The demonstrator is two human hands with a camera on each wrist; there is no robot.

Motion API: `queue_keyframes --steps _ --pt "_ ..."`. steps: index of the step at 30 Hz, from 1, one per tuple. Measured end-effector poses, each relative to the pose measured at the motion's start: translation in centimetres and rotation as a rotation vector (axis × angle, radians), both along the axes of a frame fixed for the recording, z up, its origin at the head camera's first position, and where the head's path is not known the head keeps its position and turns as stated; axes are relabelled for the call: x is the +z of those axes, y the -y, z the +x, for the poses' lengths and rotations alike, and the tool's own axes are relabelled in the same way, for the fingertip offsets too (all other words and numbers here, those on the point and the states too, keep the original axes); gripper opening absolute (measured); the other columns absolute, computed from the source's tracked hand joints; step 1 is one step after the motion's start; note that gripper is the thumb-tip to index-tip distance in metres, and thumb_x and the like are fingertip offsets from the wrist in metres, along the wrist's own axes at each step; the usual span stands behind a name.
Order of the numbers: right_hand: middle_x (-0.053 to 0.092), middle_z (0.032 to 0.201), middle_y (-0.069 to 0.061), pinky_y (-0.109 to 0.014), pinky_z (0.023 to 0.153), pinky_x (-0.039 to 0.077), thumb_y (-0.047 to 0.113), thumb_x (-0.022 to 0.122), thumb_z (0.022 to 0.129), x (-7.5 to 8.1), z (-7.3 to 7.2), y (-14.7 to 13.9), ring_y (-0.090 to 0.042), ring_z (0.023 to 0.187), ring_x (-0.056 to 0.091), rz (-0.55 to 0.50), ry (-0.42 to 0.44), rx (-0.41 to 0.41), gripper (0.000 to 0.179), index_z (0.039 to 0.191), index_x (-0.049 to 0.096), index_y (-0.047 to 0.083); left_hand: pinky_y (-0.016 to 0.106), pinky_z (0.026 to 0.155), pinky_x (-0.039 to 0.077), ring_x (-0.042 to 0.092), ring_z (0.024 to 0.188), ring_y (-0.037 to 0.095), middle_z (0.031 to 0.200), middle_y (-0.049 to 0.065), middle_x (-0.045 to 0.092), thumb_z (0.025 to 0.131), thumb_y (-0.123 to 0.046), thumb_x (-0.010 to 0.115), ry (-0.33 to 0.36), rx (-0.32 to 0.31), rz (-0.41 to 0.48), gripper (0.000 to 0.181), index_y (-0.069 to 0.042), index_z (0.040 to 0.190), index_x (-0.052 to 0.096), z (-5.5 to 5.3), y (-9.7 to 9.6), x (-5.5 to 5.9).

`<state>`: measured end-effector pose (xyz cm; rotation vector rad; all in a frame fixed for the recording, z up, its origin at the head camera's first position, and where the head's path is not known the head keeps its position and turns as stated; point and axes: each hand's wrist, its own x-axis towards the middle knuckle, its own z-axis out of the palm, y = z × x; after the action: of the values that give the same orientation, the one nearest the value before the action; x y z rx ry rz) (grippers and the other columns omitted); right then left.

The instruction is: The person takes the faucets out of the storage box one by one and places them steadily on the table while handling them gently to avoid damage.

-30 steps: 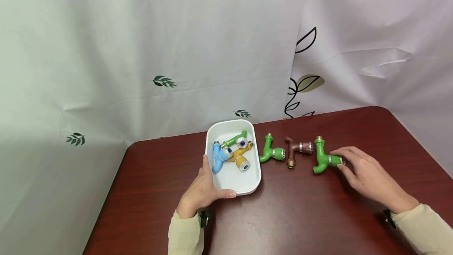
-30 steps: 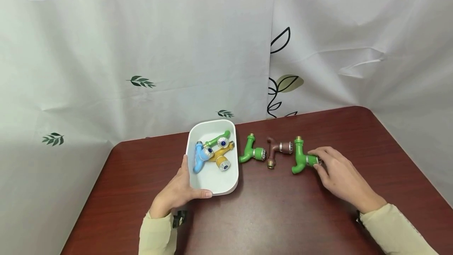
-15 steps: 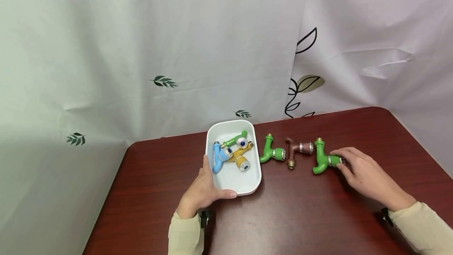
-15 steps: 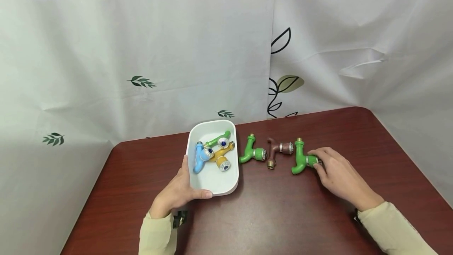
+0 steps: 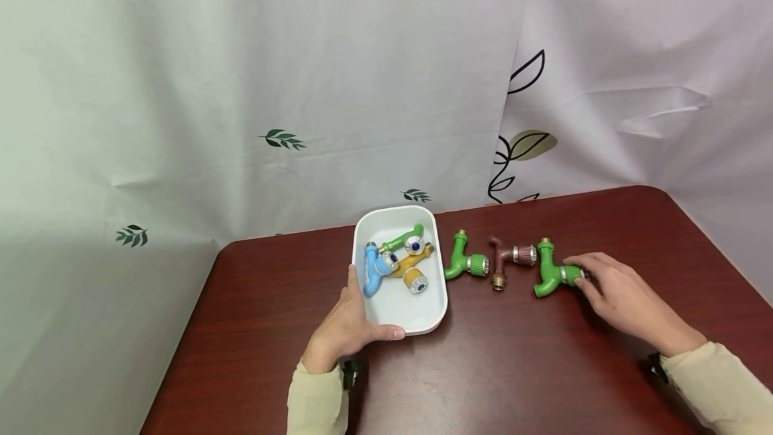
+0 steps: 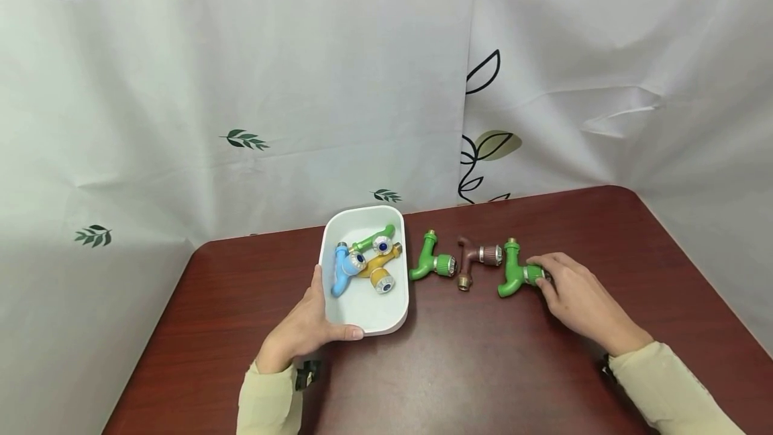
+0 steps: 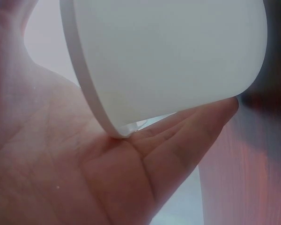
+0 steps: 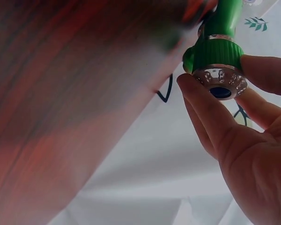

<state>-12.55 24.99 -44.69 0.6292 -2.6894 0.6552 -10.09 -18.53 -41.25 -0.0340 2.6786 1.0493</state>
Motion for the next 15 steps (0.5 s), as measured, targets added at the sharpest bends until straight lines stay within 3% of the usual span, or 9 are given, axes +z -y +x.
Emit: queue_keyframes --steps 15 --pt "0.065 0.111 -0.022 -0.057 0.08 0.048 -0.007 0.071 0.083 -0.4 -0.74 -0.38 -0.041 0.102 0.063 0.005 0.042 0.011 0.035 0.118 0.067 -0.006 0.053 0.103 0.041 0.045 0.129 0.039 0.153 0.033 0.03 0.062 -0.045 0.096 0.003 0.004 -0.014 0.15 0.001 0.158 -0.01 0.03 -0.07 0.08"
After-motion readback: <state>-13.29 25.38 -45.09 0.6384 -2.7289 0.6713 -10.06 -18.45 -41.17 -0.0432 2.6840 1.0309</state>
